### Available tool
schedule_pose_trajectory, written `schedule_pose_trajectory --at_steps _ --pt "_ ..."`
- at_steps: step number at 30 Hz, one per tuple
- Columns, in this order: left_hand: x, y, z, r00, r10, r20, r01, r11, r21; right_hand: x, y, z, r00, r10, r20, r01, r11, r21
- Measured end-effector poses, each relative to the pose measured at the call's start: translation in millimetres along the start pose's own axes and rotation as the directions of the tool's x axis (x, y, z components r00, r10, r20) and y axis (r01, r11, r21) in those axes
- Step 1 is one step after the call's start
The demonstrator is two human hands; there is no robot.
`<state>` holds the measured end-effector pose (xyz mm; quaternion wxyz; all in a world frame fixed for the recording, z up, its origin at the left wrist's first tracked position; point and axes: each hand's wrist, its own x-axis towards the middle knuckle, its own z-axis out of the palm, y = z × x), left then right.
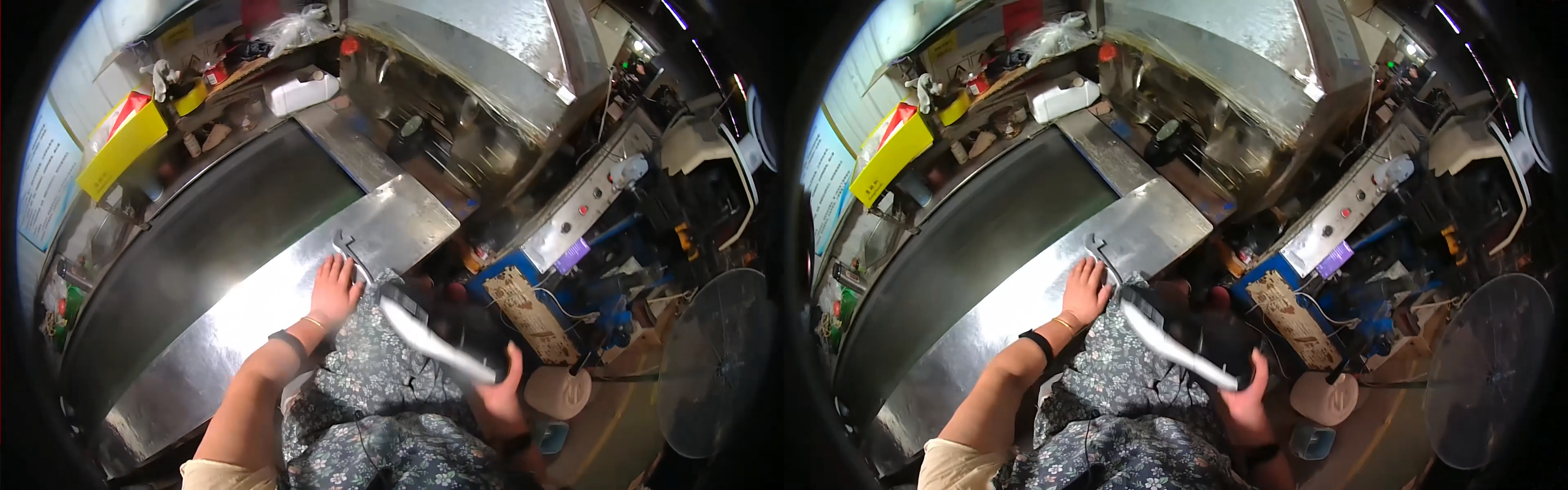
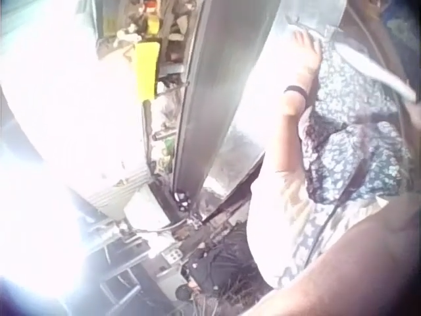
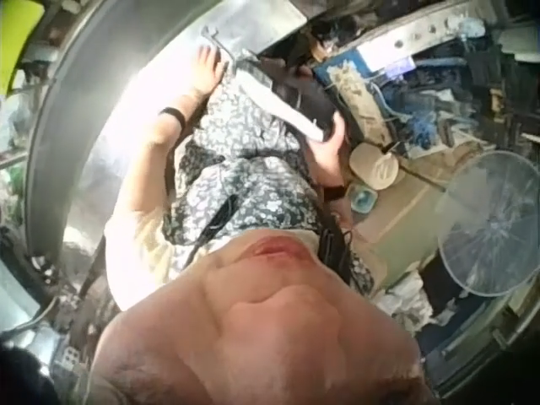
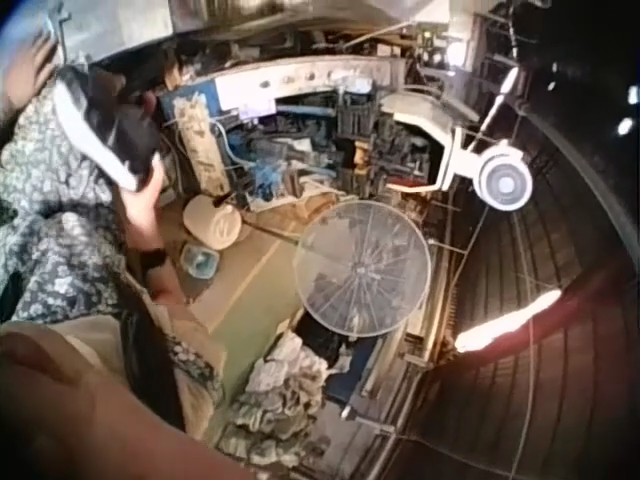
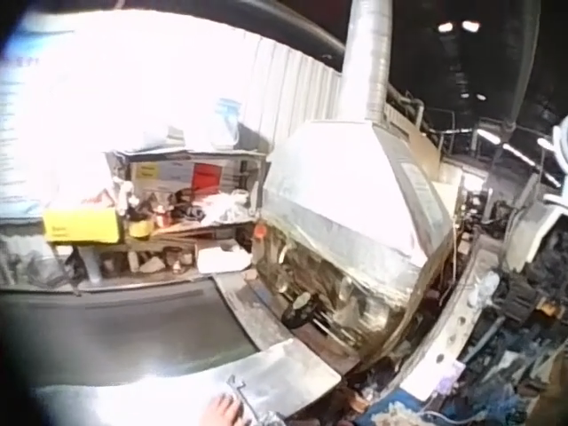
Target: Pick up shoes from a conveyor belt, inspect them, and process them through industrial machinery.
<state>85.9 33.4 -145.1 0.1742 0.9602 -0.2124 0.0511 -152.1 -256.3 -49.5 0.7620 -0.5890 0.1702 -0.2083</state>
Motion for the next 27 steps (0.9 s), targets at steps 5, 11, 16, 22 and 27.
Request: schedule_pose_trajectory --at_steps 5,11,16,22,27 --pt "-4 4 -15 0.998 -0.037 -0.047 0.036 0.999 -0.024 211 2 108 0.997 0.011 -0.081 0.024 0.907 0.421" --pt "29 36 -3 0.994 0.069 -0.086 -0.075 0.995 -0.072 353 99 164 0.827 -0.384 0.411 0.538 0.754 -0.377" --pt "-6 -3 -9 0.994 -0.016 -0.107 0.015 1.000 -0.008 154 68 210 0.606 0.156 0.780 -0.052 0.986 -0.157" --pt "0 7 -5 0.997 0.017 -0.080 -0.019 0.999 -0.035 40 33 56 0.712 0.372 0.596 -0.335 0.925 -0.177" --pt "6 9 -3 0.995 0.031 -0.100 -0.040 0.995 -0.089 -3 18 -18 0.793 0.410 0.450 -0.442 0.896 -0.038"
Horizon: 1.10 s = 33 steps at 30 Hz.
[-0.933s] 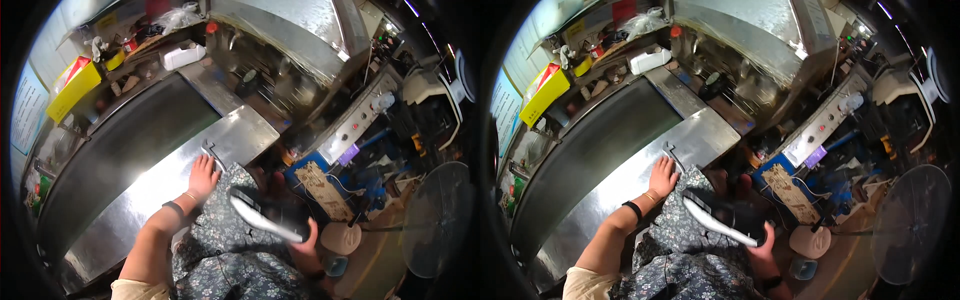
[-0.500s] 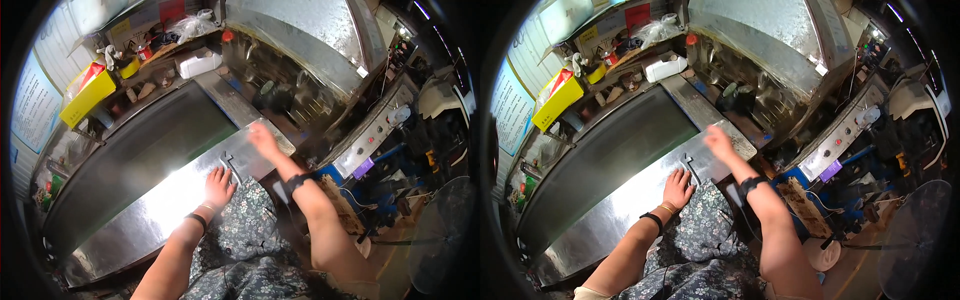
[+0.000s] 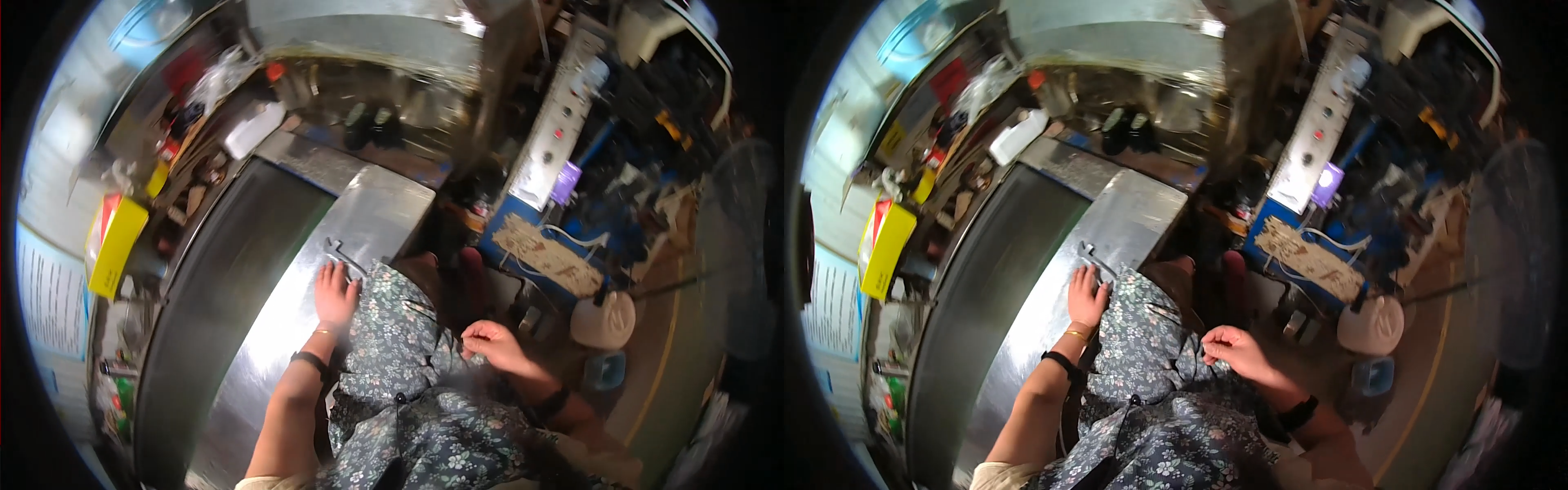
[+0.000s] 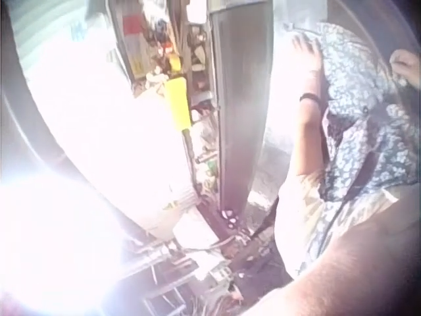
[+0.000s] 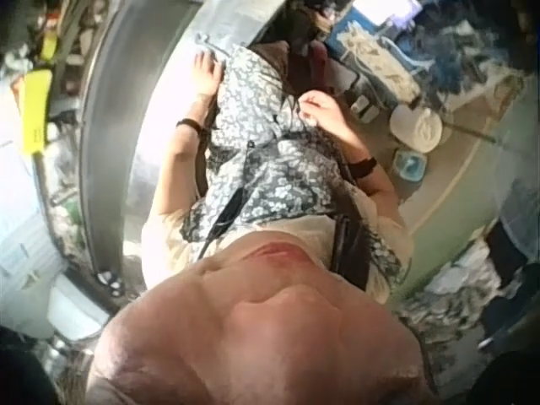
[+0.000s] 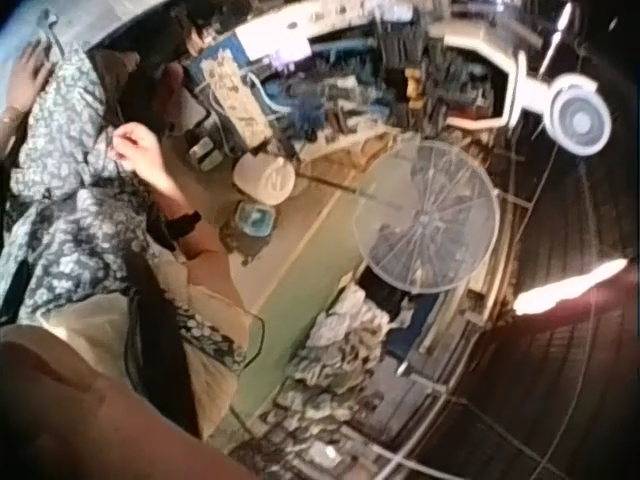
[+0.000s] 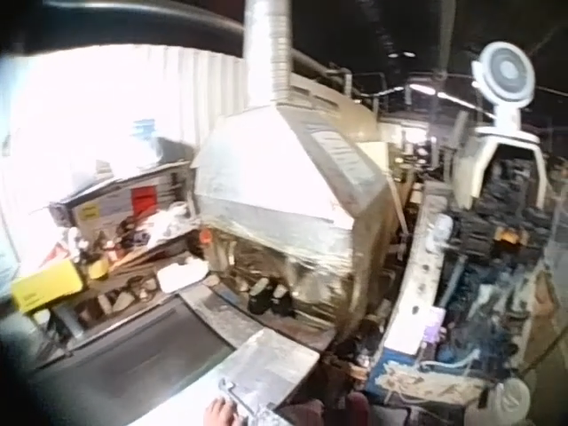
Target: Pick up shoes from a conveyor belt, inspect them, and process them through industrial machinery.
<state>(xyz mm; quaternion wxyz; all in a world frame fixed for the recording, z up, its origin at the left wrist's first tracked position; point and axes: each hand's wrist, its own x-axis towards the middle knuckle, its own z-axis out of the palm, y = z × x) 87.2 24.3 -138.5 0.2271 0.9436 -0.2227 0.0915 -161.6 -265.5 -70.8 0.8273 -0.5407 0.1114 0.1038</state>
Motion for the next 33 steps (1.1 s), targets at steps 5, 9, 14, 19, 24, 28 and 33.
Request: schedule_pose_trajectory --at_steps 5,9,14,19,24,28,33 --pt "-19 24 -28 0.930 -0.347 -0.124 0.190 0.741 -0.644 -21 -55 4 0.993 -0.111 0.033 0.113 0.991 -0.066" --pt "-35 71 -123 0.831 0.304 -0.467 -0.424 0.888 -0.177 -4 -78 27 0.935 -0.316 0.159 0.340 0.928 -0.155" --pt "-130 -3 -163 0.982 0.179 -0.059 -0.171 0.978 0.119 68 -73 109 0.770 -0.411 0.488 0.621 0.661 -0.422" --pt "-209 -96 -156 0.997 -0.074 -0.026 0.078 0.957 0.281 144 -66 140 0.852 -0.080 0.518 0.502 0.407 -0.763" --pt "-313 -122 -174 0.733 -0.677 -0.064 0.663 0.690 0.290 265 -45 153 0.778 0.280 0.563 0.626 -0.267 -0.733" --pt "-324 -133 -148 0.728 -0.647 -0.229 0.686 0.692 0.227 293 -5 166 0.833 0.481 0.273 0.469 -0.352 -0.810" --pt "-314 -121 -162 0.680 -0.699 -0.222 0.733 0.648 0.208 290 1 158 0.880 0.371 0.298 0.441 -0.398 -0.805"
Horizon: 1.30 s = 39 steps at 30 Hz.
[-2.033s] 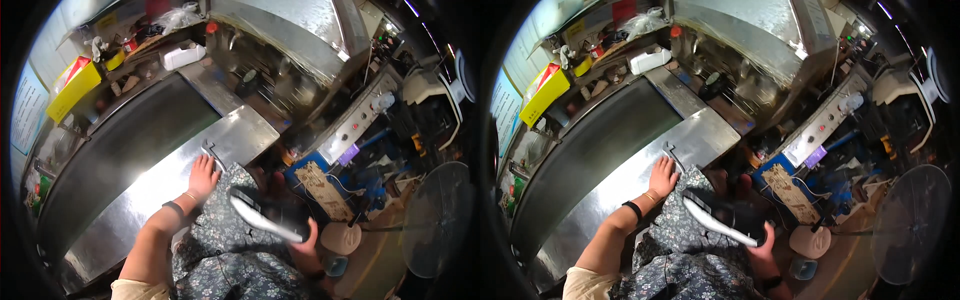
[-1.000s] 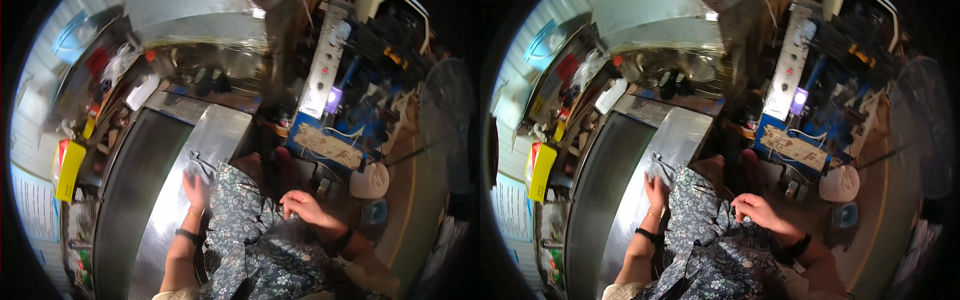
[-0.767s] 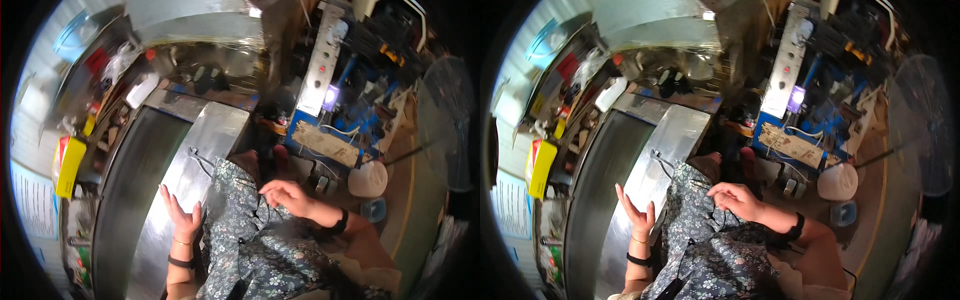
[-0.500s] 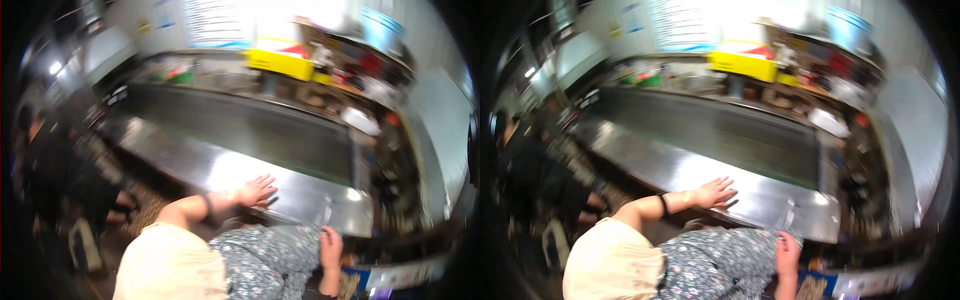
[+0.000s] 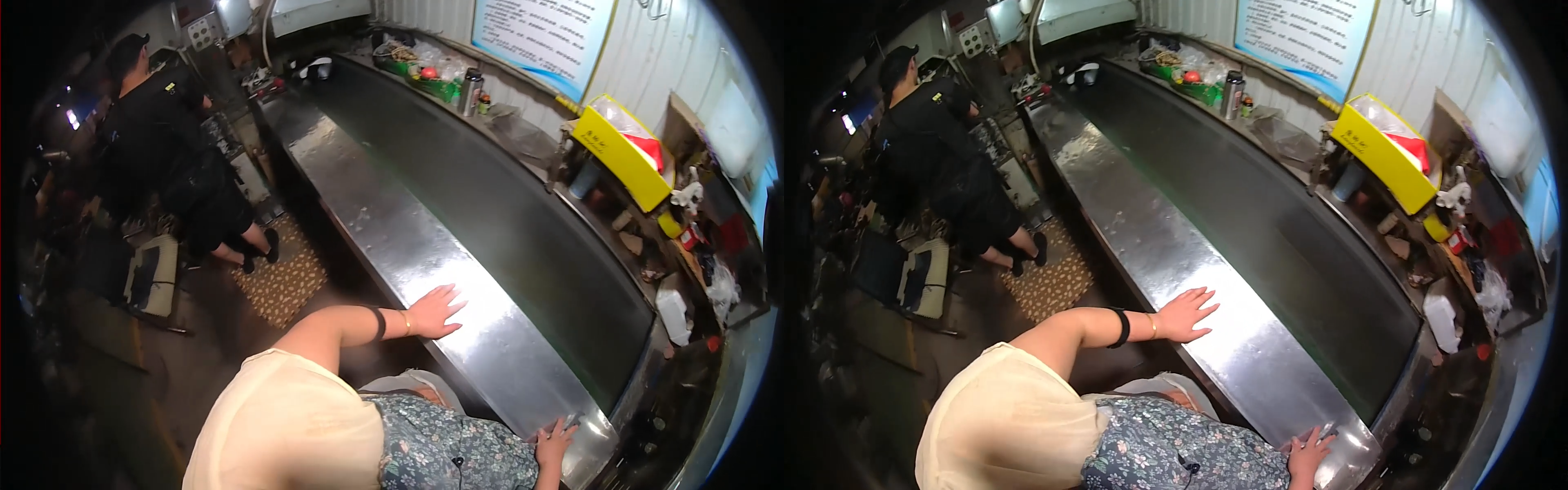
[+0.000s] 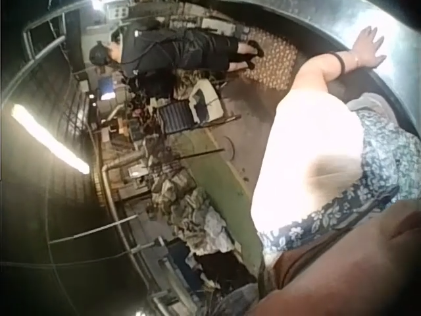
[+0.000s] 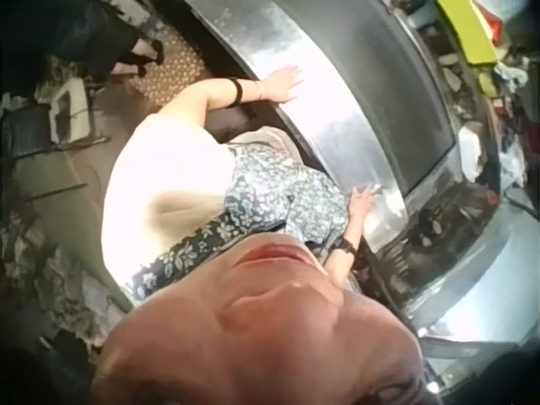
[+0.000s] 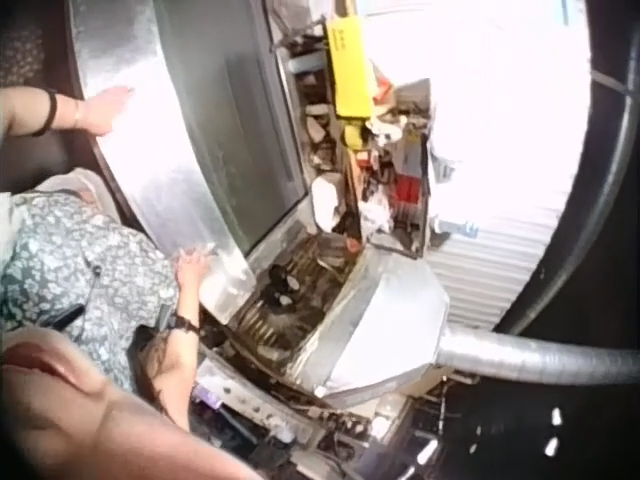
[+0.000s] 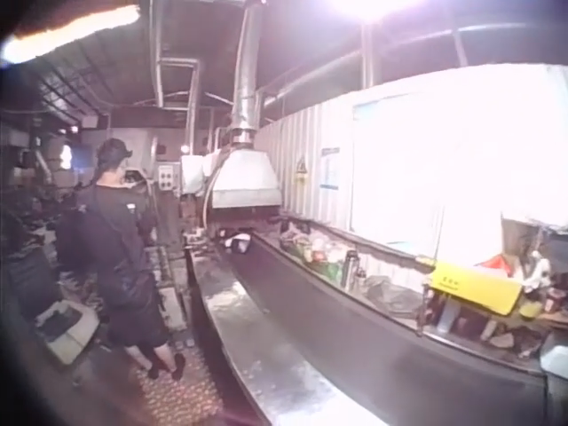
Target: Pick up shoes from a conveyor belt, inspect them, and process them through industrial machinery.
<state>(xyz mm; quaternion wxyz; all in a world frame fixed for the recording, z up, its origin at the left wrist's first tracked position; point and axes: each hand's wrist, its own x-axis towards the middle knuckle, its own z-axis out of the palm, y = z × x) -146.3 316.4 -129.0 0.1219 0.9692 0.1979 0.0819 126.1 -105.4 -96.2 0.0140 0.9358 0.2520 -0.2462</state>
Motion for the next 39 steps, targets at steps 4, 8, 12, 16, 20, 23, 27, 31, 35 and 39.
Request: schedule_pose_trajectory --at_steps 4,8,12,16,20,23,27,31,35,39 --pt "3 -4 -4 1.000 0.005 -0.012 -0.006 0.999 -0.034 20 7 13 0.995 0.007 -0.095 0.002 0.995 0.097" --pt "2 -2 -3 1.000 0.006 -0.030 -0.008 0.999 -0.052 20 4 17 0.975 -0.046 -0.217 0.089 0.977 0.193" --pt "3 0 -6 0.999 0.011 -0.049 -0.013 0.999 -0.033 11 -7 10 0.925 -0.281 -0.256 0.342 0.910 0.235" --pt "2 3 -5 0.999 0.012 -0.045 -0.012 1.000 -0.007 1 -18 11 0.858 -0.250 -0.448 0.396 0.878 0.268" --pt "-5 1 -5 0.999 -0.022 -0.048 0.022 1.000 0.002 -7 -11 8 0.928 -0.158 -0.339 0.235 0.951 0.201" --pt "0 3 -1 0.998 -0.009 -0.059 0.009 1.000 0.001 3 10 30 0.859 -0.291 -0.422 0.320 0.947 0.000" --pt "-4 3 -3 0.998 -0.032 -0.046 0.033 0.999 0.023 17 23 45 0.795 -0.309 -0.522 0.321 0.944 -0.069" --pt "-7 4 -3 0.998 -0.053 -0.045 0.054 0.998 0.022 25 28 49 0.772 -0.176 -0.610 0.326 0.934 0.143" --pt "-6 9 -7 0.997 -0.077 -0.020 0.077 0.997 0.010 29 36 47 0.790 -0.169 -0.590 0.320 0.934 0.161" --pt "-6 10 -6 0.997 -0.070 -0.023 0.070 0.998 0.002 7 26 36 0.854 -0.251 -0.456 0.261 0.964 -0.041"
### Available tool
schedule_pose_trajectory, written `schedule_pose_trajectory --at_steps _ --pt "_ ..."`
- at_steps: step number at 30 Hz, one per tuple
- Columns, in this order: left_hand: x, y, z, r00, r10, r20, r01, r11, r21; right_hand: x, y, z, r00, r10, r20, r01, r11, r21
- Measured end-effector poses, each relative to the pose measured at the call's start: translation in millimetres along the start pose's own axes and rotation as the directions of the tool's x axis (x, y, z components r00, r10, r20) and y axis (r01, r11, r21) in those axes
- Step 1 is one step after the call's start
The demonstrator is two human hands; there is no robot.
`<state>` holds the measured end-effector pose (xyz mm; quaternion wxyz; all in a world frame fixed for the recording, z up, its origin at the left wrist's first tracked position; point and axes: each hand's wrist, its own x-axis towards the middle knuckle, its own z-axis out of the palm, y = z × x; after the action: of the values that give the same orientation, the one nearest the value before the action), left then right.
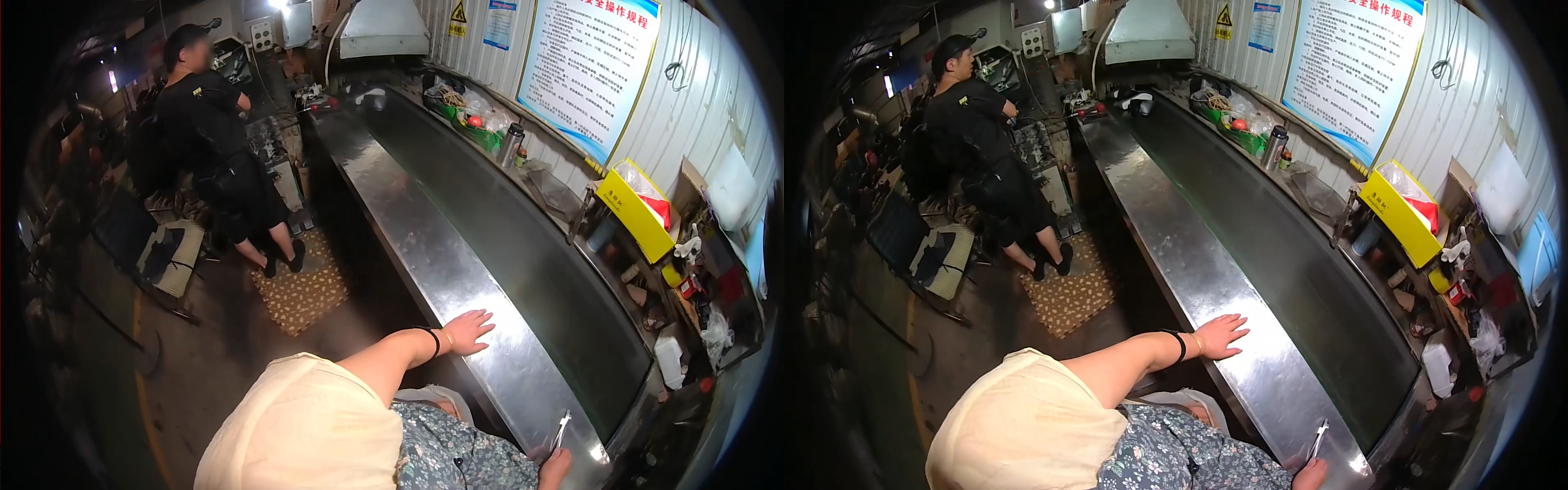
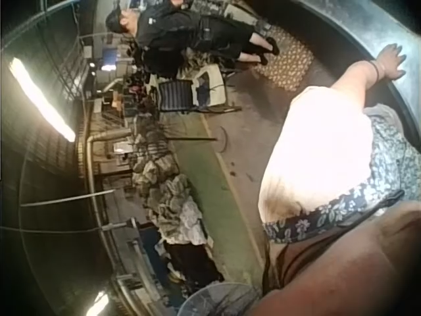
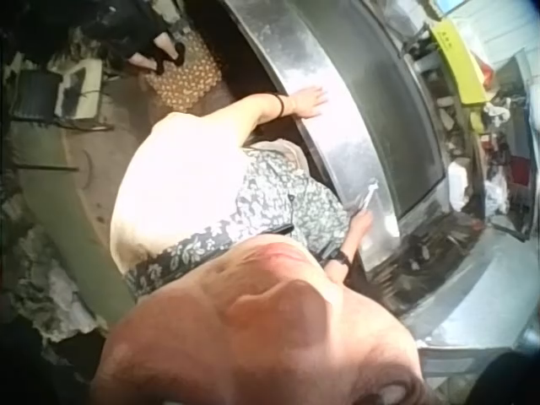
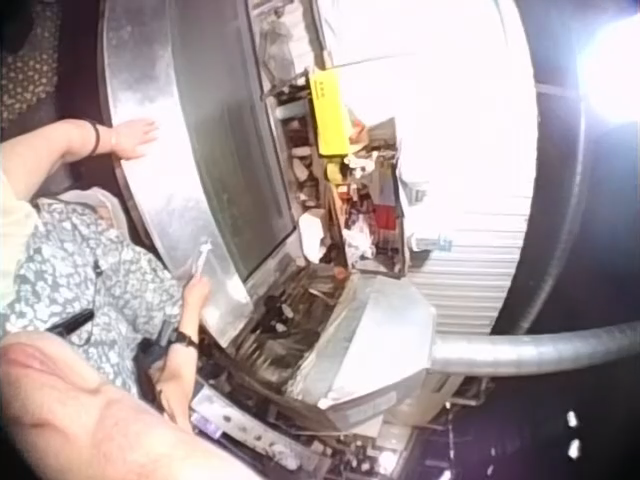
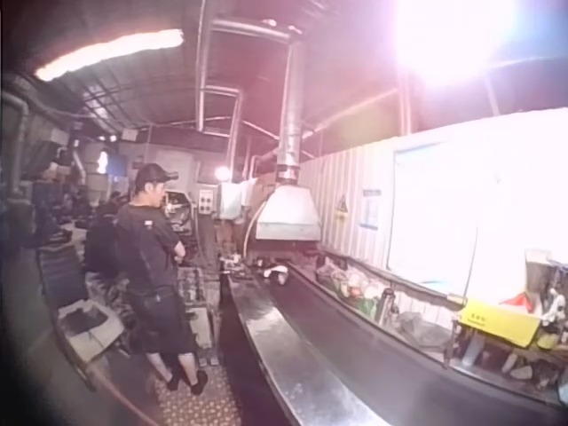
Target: Pick up shoes from a conveyor belt, inspect them, and process them through industrial machinery.
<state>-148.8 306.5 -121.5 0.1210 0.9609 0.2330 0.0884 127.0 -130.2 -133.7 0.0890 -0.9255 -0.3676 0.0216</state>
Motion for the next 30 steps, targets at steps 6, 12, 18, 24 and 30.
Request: schedule_pose_trajectory --at_steps 6,12,18,24,30 --pt "-2 -3 3 1.000 -0.002 -0.015 0.002 1.000 0.003 3 0 1 1.000 0.023 -0.007 -0.023 0.999 0.025" --pt "0 -3 4 1.000 0.000 -0.002 0.000 1.000 0.003 3 -3 -6 0.994 -0.108 0.016 0.109 0.988 -0.108" --pt "1 -3 1 1.000 -0.006 0.011 0.006 1.000 -0.005 0 -36 -29 0.994 0.109 -0.003 -0.108 0.990 0.090" --pt "1 -3 1 1.000 0.005 0.015 -0.005 1.000 -0.004 -4 -55 -50 0.969 0.204 0.141 -0.225 0.961 0.160" --pt "-1 -5 5 1.000 0.007 -0.001 -0.007 1.000 -0.010 0 -39 -34 0.971 0.185 0.148 -0.205 0.969 0.138"
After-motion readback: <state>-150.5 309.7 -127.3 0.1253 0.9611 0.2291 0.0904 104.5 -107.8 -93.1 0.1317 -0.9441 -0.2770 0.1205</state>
